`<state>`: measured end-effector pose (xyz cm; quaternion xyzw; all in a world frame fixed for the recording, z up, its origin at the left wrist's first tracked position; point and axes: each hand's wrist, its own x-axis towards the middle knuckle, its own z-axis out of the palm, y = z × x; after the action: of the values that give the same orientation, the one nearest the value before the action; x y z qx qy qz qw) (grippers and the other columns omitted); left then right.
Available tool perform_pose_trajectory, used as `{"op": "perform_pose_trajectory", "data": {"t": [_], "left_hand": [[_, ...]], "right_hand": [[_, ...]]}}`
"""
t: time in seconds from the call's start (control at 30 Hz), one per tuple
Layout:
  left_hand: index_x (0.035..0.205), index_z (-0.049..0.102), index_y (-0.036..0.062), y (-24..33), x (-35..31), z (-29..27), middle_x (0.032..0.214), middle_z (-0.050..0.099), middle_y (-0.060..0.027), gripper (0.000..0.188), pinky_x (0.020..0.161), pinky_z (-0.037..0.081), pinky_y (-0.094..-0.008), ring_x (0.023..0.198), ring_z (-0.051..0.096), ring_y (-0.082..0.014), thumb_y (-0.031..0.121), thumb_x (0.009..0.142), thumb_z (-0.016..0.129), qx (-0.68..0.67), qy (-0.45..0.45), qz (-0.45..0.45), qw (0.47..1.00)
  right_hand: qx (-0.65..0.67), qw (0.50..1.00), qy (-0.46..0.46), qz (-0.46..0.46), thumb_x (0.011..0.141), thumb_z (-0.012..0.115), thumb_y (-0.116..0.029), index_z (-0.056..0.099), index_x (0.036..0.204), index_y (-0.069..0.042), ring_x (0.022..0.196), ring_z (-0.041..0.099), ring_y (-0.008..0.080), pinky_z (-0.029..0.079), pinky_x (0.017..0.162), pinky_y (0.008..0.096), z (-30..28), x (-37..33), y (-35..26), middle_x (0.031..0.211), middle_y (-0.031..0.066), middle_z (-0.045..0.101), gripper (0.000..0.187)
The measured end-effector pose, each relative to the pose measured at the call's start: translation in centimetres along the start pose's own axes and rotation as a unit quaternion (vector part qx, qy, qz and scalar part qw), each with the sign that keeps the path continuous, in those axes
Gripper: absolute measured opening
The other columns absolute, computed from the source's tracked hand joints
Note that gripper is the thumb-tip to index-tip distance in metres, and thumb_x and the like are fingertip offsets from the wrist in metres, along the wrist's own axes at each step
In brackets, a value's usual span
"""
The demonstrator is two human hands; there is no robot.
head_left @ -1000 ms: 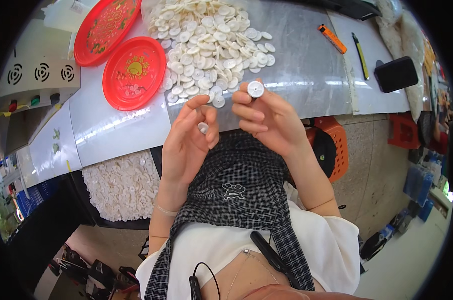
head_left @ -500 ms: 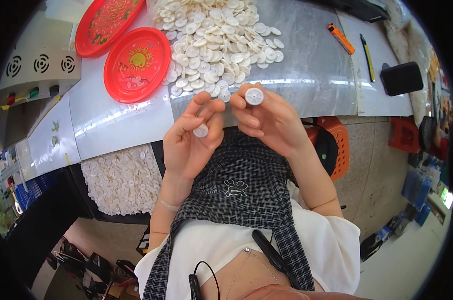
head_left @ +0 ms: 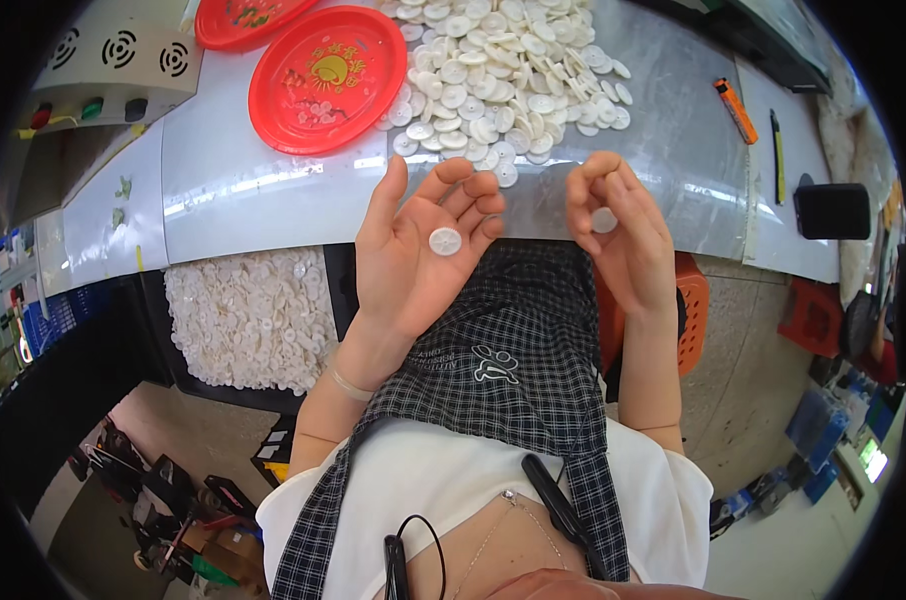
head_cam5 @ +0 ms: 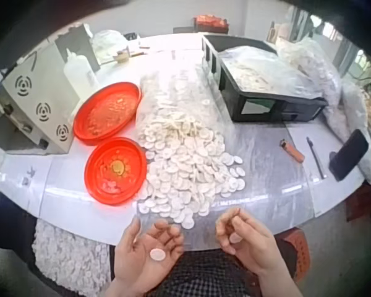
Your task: Inspecting and sorting small white plastic toy components at a workbench.
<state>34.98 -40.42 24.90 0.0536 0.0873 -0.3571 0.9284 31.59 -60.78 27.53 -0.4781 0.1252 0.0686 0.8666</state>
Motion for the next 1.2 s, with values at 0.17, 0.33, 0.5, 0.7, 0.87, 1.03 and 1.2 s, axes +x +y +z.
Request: {"op": "perform_pose_trajectory", "data": {"t": [0.17, 0.33, 0.5, 0.7, 0.87, 1.03, 1.2], "left_hand": [[0.108, 0.06, 0.0013, 0.4, 0.1, -0.4, 0.108, 0.061, -0.0148, 0.047, 0.085, 0.045, -0.0335, 0.103, 0.056, -0.0246, 0.043, 0.101, 0.04, -0.024, 0.005, 0.003, 1.0], [0.117, 0.056, 0.0003, 0.3, -0.1, 0.5, 0.123, 0.058, -0.019, 0.036, 0.085, 0.045, -0.0326, 0.107, 0.056, -0.0252, 0.028, 0.099, 0.042, 0.022, -0.004, 0.011, 1.0], [0.133, 0.043, 0.0029, -0.6, -0.3, 2.3, 0.137, 0.047, -0.0227, 0.047, 0.086, 0.046, -0.0313, 0.107, 0.055, -0.0251, 0.001, 0.087, 0.041, 0.217, 0.1, 0.059, 0.969], [0.129, 0.046, 0.0037, 0.8, -0.9, -0.3, 0.136, 0.047, -0.0236, 0.043, 0.067, 0.049, -0.023, 0.074, 0.054, -0.0119, 0.001, 0.086, 0.043, 0.17, -0.021, 0.068, 0.983], [0.128, 0.047, 0.0036, 1.5, -1.0, -0.7, 0.135, 0.048, -0.025, 0.038, 0.049, 0.046, -0.0227, 0.065, 0.051, -0.0101, 0.008, 0.091, 0.043, 0.174, -0.042, 0.051, 0.983], [0.132, 0.048, 0.0035, 1.5, -1.0, -0.9, 0.141, 0.044, -0.0231, 0.038, 0.056, 0.051, -0.0231, 0.081, 0.059, -0.0155, 0.017, 0.097, 0.04, 0.147, -0.05, 0.073, 0.985], [0.13, 0.048, 0.0, 0.9, -0.9, 0.3, 0.141, 0.041, -0.0283, 0.051, 0.107, 0.039, -0.0458, 0.133, 0.041, -0.0386, 0.039, 0.102, 0.029, 0.072, -0.006, 0.066, 0.995]], "right_hand": [[-0.001, 0.999, -0.047, 0.004, 0.1, 0.047, -0.02, 0.052, 0.104, -0.006, 0.059, 0.032, 0.0019, 0.026, 0.049, 0.0161, -1.7, -0.2, 0.2, 0.075, -0.0046, 0.037, 0.015], [-0.094, 0.995, -0.022, -0.008, 0.099, 0.05, -0.016, 0.054, 0.104, -0.006, 0.059, 0.033, 0.0004, 0.025, 0.05, 0.0159, -1.0, -0.4, 0.2, 0.075, -0.0052, 0.042, 0.012], [-0.416, 0.897, 0.035, -0.144, 0.087, 0.066, -0.006, 0.062, 0.096, -0.004, 0.067, 0.048, 0.0026, 0.036, 0.056, 0.0181, -0.3, -0.1, 1.4, 0.087, -0.0039, 0.056, 0.01], [-0.578, 0.765, 0.068, -0.276, 0.077, 0.077, -0.013, 0.067, 0.095, -0.01, 0.071, 0.061, 0.0126, 0.045, 0.054, 0.0247, 1.8, 1.3, 2.9, 0.092, 0.0023, 0.06, 0.021], [-0.624, 0.728, 0.082, -0.272, 0.076, 0.078, -0.015, 0.066, 0.095, -0.009, 0.076, 0.066, 0.0165, 0.05, 0.057, 0.0279, 1.5, 1.8, 3.7, 0.095, 0.0027, 0.062, 0.023], [-0.548, 0.779, 0.082, -0.295, 0.077, 0.075, -0.007, 0.067, 0.101, -0.008, 0.057, 0.049, 0.0073, 0.038, 0.048, 0.0218, 1.5, 1.3, 3.1, 0.097, 0.0015, 0.06, 0.026], [-0.556, 0.783, 0.078, -0.268, 0.075, 0.076, -0.004, 0.068, 0.109, -0.009, 0.054, 0.036, 0.0027, 0.031, 0.047, 0.0192, 0.5, 0.5, 2.7, 0.099, 0.0003, 0.057, 0.035]]}}
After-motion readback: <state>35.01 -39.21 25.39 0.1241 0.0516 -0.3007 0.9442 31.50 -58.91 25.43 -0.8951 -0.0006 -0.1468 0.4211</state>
